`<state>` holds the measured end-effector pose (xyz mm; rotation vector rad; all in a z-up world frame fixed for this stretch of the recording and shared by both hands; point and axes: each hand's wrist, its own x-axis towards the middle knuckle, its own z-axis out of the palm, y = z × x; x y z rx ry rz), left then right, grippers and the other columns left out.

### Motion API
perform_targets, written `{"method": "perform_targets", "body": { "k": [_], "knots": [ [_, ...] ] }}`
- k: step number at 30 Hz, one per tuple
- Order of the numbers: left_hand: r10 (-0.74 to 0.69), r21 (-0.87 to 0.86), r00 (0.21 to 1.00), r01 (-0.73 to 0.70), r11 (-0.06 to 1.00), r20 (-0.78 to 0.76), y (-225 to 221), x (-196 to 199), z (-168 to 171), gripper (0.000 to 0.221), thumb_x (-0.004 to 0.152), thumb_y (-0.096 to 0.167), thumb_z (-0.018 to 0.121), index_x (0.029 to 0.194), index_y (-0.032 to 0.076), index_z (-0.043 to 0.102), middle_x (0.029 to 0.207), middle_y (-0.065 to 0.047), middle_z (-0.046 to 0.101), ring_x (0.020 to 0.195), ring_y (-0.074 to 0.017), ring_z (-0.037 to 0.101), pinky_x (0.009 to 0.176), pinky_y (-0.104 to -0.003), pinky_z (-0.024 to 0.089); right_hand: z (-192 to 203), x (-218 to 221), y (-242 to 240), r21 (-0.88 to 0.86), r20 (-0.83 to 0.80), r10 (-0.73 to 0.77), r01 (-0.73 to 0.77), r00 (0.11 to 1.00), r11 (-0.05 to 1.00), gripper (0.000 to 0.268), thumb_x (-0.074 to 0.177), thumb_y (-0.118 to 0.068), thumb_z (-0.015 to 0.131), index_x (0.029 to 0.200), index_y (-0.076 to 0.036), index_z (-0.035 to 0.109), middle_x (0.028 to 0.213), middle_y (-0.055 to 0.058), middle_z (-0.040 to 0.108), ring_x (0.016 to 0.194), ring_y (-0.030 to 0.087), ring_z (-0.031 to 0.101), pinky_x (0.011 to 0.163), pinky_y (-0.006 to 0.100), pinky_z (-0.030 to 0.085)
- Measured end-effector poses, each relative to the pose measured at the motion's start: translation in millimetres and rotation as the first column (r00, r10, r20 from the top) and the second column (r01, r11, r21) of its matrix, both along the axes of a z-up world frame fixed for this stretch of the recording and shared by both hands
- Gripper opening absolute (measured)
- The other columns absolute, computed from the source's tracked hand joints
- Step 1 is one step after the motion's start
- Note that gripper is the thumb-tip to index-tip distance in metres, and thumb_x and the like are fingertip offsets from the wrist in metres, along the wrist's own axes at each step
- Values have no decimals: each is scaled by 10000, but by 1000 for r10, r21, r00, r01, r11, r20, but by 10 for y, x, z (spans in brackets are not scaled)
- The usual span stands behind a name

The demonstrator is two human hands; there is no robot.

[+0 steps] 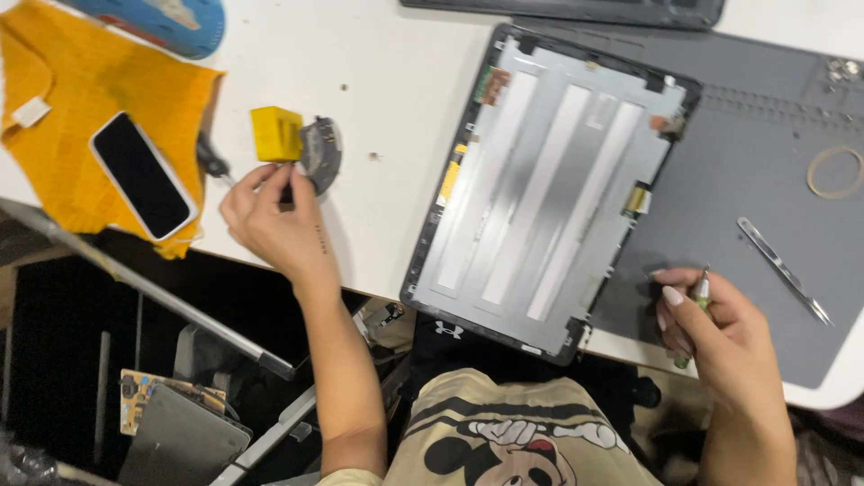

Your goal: Disassembling a laptop screen assembly and scraping off adhesive using a small hand tool on a repair bench.

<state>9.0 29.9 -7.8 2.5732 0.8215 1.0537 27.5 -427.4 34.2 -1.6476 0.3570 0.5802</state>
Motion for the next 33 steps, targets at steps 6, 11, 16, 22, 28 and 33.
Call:
{"method": "perform_targets", "body": {
  "k": [6,11,16,22,28,33],
  "knots": [
    [-68,125,994,58,990,83,-1,22,-37,85,893,-37,818,954,16,847,1010,-69,727,1004,-308,596,860,-477,534,176,-301,-179,246,-76,88,-67,993,967,546,987,-46,536,1523,51,503,893,123,588,653,219,531,593,314,456],
    [-66,169,990,45,985,124,27,-2,-115,76,897,-17,814,959,16,841,1004,-63,731,979,-296,614,859,-465,540,222,-537,-258,291,-75,294,-262,953,920,589,1009,-94,532,1590,-8,486,978,124,692,722,247,684,719,339,565],
    [-49,191,989,22,981,141,18,8,-114,46,904,18,811,945,23,829,987,-58,745,958,-272,633,830,-435,540,225,-670,-232,360,-107,416,-355,903,863,566,1021,-161,539,1577,-61,509,948,133,757,738,210,658,753,319,574],
    [-107,125,978,85,988,178,-38,-1,-77,65,934,-13,759,965,25,802,995,-61,734,981,-249,649,803,-403,558,153,-738,-188,250,-83,413,-383,907,889,216,1030,-173,547,1229,-89,536,1020,99,847,622,160,631,626,291,590],
    [-179,106,972,164,981,152,79,-59,-147,66,929,-24,793,976,20,807,974,-72,724,957,-242,649,773,-395,566,92,-722,-75,-285,41,579,-546,814,788,250,964,-310,678,1171,-172,649,1037,-80,808,469,156,471,538,307,420],
    [-217,96,966,205,974,138,27,-77,-84,73,949,-37,777,1001,8,802,984,-84,715,965,-244,649,791,-391,575,40,-732,-47,-354,154,592,-515,791,781,288,957,-306,697,1187,-137,668,1116,-40,813,666,178,719,700,318,548]
  ]
}}
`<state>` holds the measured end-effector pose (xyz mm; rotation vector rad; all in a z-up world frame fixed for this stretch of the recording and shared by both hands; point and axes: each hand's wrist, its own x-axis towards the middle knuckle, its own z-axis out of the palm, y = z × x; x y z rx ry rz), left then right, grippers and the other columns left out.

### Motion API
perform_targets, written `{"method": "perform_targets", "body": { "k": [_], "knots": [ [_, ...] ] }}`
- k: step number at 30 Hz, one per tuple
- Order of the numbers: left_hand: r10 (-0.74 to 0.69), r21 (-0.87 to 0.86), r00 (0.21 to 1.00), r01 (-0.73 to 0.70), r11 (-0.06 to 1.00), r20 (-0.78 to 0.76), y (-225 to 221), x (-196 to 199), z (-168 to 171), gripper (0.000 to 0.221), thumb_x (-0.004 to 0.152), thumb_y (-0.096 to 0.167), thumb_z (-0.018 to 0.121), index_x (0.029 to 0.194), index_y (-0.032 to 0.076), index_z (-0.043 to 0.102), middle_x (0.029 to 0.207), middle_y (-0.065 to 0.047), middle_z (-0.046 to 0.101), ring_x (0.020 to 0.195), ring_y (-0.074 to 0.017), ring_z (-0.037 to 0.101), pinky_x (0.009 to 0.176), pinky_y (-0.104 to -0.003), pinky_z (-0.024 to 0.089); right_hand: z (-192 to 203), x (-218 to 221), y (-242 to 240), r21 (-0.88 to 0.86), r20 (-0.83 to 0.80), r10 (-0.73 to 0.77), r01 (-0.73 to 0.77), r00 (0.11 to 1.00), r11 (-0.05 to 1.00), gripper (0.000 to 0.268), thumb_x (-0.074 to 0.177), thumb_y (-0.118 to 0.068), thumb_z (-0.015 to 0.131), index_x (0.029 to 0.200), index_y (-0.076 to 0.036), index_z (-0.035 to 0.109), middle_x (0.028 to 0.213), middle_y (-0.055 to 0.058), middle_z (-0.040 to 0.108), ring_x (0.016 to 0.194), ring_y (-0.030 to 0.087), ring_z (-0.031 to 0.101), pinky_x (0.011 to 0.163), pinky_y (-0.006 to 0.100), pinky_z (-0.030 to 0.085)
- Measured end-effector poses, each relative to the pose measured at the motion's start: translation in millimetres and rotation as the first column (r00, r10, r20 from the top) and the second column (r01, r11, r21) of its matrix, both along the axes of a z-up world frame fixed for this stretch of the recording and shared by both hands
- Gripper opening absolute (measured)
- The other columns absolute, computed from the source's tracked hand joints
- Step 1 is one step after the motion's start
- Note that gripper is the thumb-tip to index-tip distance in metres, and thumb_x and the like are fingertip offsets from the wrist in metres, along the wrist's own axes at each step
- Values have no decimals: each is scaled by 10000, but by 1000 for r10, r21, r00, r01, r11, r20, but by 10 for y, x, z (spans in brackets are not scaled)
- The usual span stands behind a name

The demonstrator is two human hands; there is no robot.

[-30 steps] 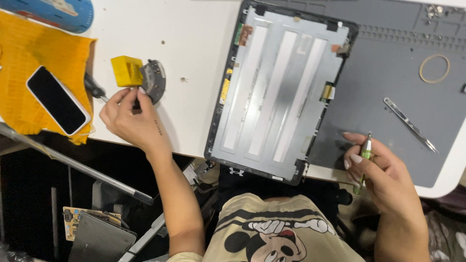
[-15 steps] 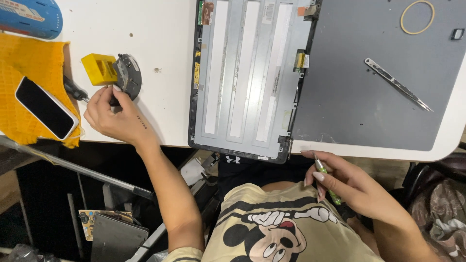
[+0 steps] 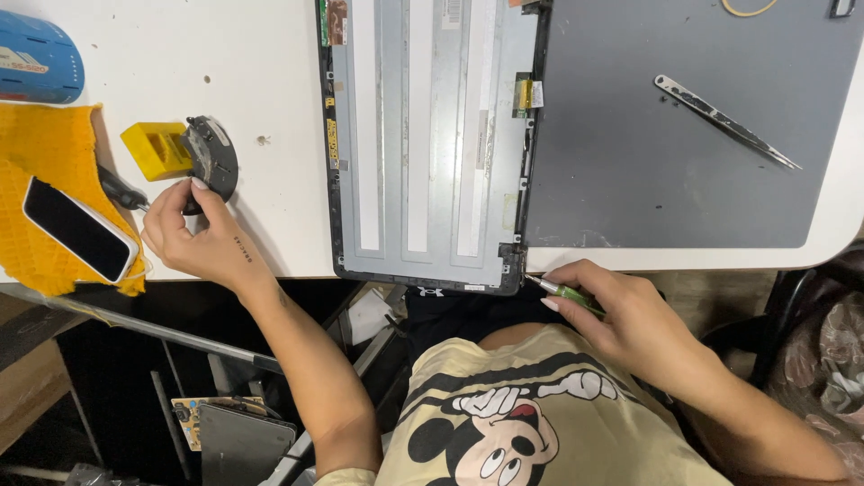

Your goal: Disassembling a laptop screen assembly and scraping off adhesive using a small hand tool on a repair bench.

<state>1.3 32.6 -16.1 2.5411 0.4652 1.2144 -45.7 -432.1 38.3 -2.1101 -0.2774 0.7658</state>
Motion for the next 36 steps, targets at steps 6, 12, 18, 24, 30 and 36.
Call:
{"method": "perform_targets", "body": {
  "k": [6,12,18,24,30,36],
  "knots": [
    [-17,19,1000,16,1000,21,-62,4,6,85,933,-58,760,971,14,785,965,-87,722,952,-253,650,844,-412,562,-17,29,34,55,181,30,-40,983,998,308,971,-268,684,1206,-69,684,1165,53,798,958,238,790,846,358,606],
    [-76,-218,994,91,972,79,-214,-81,84,113,914,-98,762,944,3,720,950,-141,763,893,-237,707,743,-322,551,111,110,100,-28,220,40,-35,975,999,228,966,-197,685,1161,-89,732,1041,95,813,896,313,791,759,423,631],
    [-254,-674,957,280,684,140,-734,-306,280,159,967,-119,697,960,3,595,1018,-302,749,888,-273,757,822,-312,611,114,141,36,8,182,12,-13,983,1000,254,925,-174,728,1161,-84,756,1063,97,822,924,310,799,810,410,632],
    [-604,-887,757,429,170,250,-1390,-626,431,186,892,-24,790,942,79,643,937,-186,764,888,-251,786,844,-351,690,180,169,-28,17,146,7,-10,989,1000,324,912,-250,736,1196,-95,735,1160,38,811,944,187,798,812,316,606],
    [-777,-791,557,598,131,292,-1878,-658,585,208,853,-70,842,975,51,725,961,-137,784,907,-244,801,814,-309,673,242,173,32,149,59,28,-36,998,988,313,893,-249,733,1171,-107,760,1128,-1,845,1004,138,820,881,290,616],
    [-870,-656,473,701,278,137,-2016,-707,592,240,960,-10,820,1151,71,700,1115,-62,787,899,-204,795,840,-317,644,330,200,133,253,161,87,-126,983,959,346,878,-226,752,1211,-133,764,987,-11,843,856,135,818,746,251,626]
  ]
}}
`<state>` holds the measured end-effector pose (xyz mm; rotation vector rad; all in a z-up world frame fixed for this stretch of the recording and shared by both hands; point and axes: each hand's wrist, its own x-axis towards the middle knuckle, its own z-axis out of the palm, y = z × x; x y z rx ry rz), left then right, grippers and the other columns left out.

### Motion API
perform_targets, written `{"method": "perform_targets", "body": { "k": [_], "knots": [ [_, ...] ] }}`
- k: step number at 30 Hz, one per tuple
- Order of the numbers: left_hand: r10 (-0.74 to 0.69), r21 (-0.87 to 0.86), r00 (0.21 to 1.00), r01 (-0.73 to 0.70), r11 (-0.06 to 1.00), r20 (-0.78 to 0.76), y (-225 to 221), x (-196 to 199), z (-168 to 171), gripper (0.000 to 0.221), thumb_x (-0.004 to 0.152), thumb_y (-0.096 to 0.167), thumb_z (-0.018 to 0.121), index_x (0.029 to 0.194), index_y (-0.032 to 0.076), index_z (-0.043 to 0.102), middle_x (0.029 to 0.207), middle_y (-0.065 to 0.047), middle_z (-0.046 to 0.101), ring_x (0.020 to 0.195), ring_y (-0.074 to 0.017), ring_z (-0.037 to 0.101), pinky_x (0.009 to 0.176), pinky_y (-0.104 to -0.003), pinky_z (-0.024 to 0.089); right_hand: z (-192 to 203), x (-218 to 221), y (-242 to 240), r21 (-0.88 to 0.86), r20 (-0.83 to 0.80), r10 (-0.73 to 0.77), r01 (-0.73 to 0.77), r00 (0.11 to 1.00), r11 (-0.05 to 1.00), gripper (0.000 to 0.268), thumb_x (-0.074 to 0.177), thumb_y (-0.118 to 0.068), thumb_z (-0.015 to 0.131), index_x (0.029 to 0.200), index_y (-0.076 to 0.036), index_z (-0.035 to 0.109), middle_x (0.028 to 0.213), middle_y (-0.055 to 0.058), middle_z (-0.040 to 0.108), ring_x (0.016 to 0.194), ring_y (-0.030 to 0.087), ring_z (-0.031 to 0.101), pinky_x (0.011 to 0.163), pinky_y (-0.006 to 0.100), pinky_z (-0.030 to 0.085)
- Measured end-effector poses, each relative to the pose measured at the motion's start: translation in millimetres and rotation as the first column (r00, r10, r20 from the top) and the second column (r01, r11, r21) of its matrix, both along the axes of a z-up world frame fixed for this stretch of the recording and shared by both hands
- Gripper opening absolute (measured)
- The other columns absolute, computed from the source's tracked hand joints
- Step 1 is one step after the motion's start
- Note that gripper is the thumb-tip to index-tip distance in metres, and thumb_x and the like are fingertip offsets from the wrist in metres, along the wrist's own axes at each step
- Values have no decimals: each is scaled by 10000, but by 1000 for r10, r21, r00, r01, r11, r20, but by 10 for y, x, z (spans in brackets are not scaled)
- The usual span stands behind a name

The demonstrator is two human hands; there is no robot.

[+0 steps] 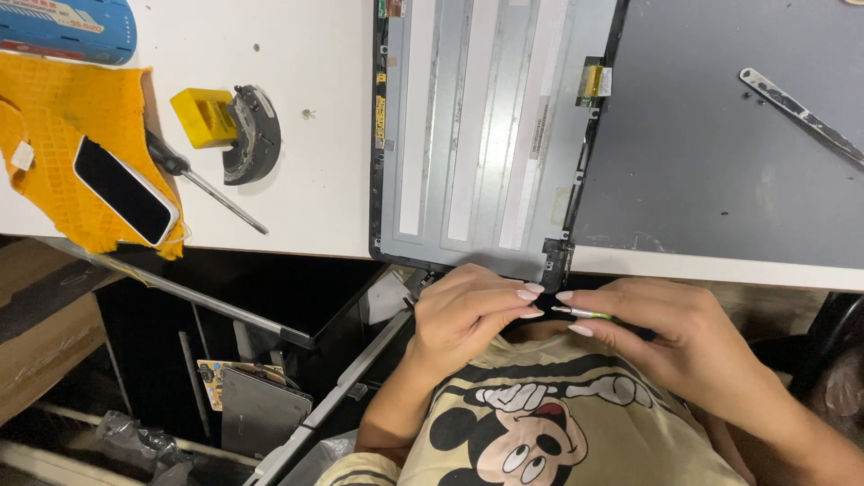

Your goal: Disassembling a laptop screen assembly and scraping off adhesive using a small hand tool on a repair bench.

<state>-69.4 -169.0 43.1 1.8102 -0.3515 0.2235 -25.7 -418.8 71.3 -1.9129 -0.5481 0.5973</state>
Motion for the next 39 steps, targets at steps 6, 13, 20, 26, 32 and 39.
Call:
{"method": "perform_targets", "body": {
  "k": [6,13,20,26,32,39],
  "knots": [
    [-40,119,995,29,993,96,-47,-40,-27,267,993,-23,800,1222,38,677,1156,-102,771,911,-238,781,803,-341,657,56,-11,98,-9,130,-4,5,992,1000,340,883,-182,775,1217,-128,748,987,-5,821,829,156,776,743,271,604],
    [-37,186,989,10,983,144,-43,-33,13,283,994,-20,815,1234,42,678,1120,-100,778,917,-242,784,820,-353,663,26,-44,88,-34,153,-19,24,988,999,326,870,-183,791,1184,-102,755,972,11,826,832,171,788,754,288,613],
    [-88,228,982,48,972,167,-29,-6,68,177,1039,-54,708,1209,-13,677,1112,-165,779,910,-289,782,785,-381,647,1,-60,97,-45,168,-8,16,986,999,316,887,-194,775,1184,-90,751,945,31,812,807,197,770,731,303,595],
    [-87,209,987,57,976,138,-27,-42,26,255,1038,-62,741,1270,7,660,1181,-140,771,952,-278,786,824,-383,648,12,-36,107,-57,139,10,-2,990,998,302,908,-202,745,1191,-98,755,944,19,816,811,194,770,729,302,587],
    [-92,179,988,68,982,128,-53,-41,-13,278,1054,-67,727,1308,5,639,1199,-139,765,934,-282,763,812,-386,624,-7,-19,103,1,-8,-20,20,1000,1000,295,900,-198,738,1173,-91,770,1004,27,841,855,161,801,785,269,607],
    [-86,201,992,65,977,96,-52,-8,-33,360,1003,8,832,1311,-3,646,1262,-144,749,1070,-286,781,954,-403,671,-83,-66,24,-6,-78,-82,81,994,997,296,877,-201,753,1143,-74,788,1110,52,842,1005,174,819,917,280,621]
  ]
}}
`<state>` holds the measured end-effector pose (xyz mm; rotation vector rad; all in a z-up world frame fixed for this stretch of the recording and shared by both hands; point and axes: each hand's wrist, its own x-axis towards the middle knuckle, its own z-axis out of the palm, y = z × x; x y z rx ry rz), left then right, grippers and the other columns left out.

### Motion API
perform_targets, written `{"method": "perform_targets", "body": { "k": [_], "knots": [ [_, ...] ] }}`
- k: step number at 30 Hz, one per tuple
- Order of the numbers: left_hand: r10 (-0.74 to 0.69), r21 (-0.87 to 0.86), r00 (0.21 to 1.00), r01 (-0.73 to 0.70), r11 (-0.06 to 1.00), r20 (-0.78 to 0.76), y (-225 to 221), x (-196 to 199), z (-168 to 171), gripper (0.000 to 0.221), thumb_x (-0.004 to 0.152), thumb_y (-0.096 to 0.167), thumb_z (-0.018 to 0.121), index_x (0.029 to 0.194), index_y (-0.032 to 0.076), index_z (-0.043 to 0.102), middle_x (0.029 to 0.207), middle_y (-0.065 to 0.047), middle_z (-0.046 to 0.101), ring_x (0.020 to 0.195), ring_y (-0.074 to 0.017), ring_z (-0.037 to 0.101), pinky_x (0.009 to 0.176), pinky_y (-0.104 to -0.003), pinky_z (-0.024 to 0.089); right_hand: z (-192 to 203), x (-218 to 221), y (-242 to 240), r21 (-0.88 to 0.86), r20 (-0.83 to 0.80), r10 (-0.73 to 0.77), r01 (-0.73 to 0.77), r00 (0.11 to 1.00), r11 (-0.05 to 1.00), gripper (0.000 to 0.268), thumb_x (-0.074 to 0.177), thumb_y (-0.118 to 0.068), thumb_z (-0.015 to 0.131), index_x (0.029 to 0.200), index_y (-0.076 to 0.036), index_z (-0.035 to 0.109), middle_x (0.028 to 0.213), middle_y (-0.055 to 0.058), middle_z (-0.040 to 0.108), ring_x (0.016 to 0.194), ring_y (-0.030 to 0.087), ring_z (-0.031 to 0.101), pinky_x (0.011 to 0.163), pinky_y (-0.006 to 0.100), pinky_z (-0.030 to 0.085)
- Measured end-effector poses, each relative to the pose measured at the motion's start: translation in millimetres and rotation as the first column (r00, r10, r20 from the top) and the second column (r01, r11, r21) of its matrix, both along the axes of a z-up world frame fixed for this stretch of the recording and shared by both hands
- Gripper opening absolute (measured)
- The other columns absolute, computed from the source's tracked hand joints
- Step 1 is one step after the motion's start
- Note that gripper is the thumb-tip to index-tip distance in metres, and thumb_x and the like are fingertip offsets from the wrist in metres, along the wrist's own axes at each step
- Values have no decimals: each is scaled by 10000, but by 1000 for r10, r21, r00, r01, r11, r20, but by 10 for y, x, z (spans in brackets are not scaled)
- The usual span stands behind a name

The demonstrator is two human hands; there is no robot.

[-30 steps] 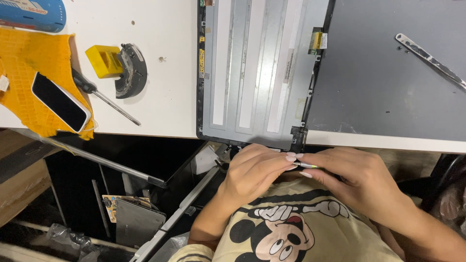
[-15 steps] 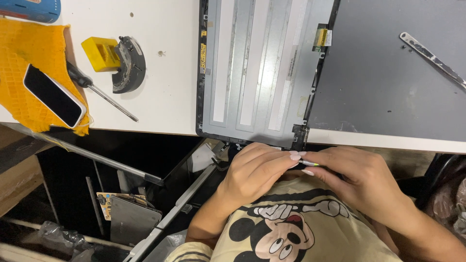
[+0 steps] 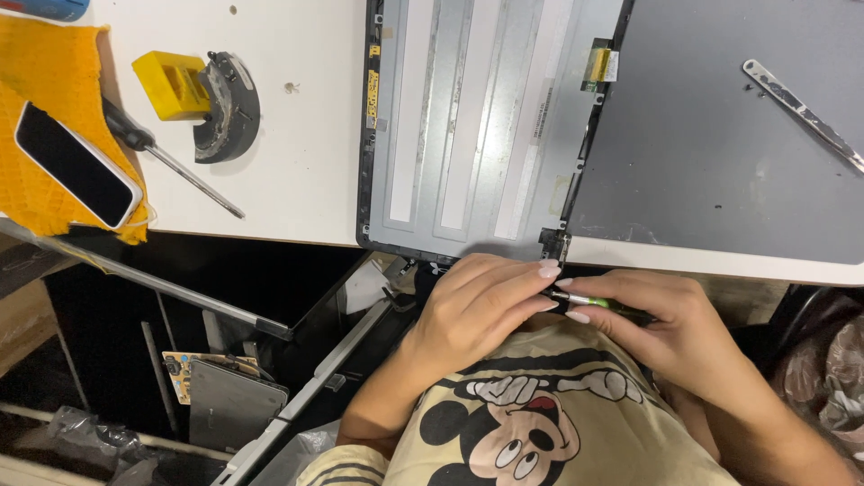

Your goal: Disassembling a laptop screen assembly and scraping off adhesive using a small hand tool on a repair bench.

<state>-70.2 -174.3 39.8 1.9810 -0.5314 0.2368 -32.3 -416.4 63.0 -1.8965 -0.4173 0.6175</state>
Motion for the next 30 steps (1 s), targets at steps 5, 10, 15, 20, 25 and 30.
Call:
{"method": "perform_targets", "body": {
  "k": [5,10,15,20,25,30],
  "knots": [
    [73,49,997,-74,996,17,7,39,6,390,968,94,874,1291,22,669,1191,-121,776,1033,-260,776,931,-374,643,-1,-8,-88,-77,-28,-77,74,997,994,293,860,-181,770,1127,-64,796,1145,55,832,1082,166,800,996,283,599],
    [157,226,987,-160,961,33,-53,60,-4,254,958,234,844,1128,78,739,1073,-38,773,966,-211,728,902,-341,526,-75,-22,-140,-261,31,-104,108,994,959,307,889,-220,769,1173,-105,785,1164,36,817,1094,155,776,747,262,644],
    [177,367,983,-184,912,52,-103,12,-81,306,966,367,819,1152,142,728,1081,-11,716,959,-222,640,888,-351,459,-92,-17,-143,-247,68,-81,95,994,964,308,893,-222,774,1171,-90,769,1139,36,818,1026,162,788,803,277,633],
    [174,401,983,-181,898,53,-149,-6,-81,255,968,355,821,1114,160,745,1044,-22,668,942,-234,598,878,-368,426,-90,-3,-139,-228,114,-52,77,992,971,314,890,-221,782,1169,-79,769,1132,40,817,1021,183,792,840,293,631],
    [161,391,986,-162,906,37,-194,-15,-92,271,963,344,841,1137,159,746,1007,-11,649,927,-220,579,865,-371,405,-109,-7,-141,-244,147,-41,76,988,967,277,902,-218,780,1150,-95,780,1098,27,821,969,171,790,785,290,620],
    [165,370,986,-166,914,34,-202,-33,-127,271,969,306,849,1167,154,745,1001,-12,659,933,-220,577,874,-370,402,-79,9,-134,-249,177,-18,63,984,967,273,903,-218,782,1143,-90,783,1079,28,823,940,185,791,806,306,602]
  ]
}}
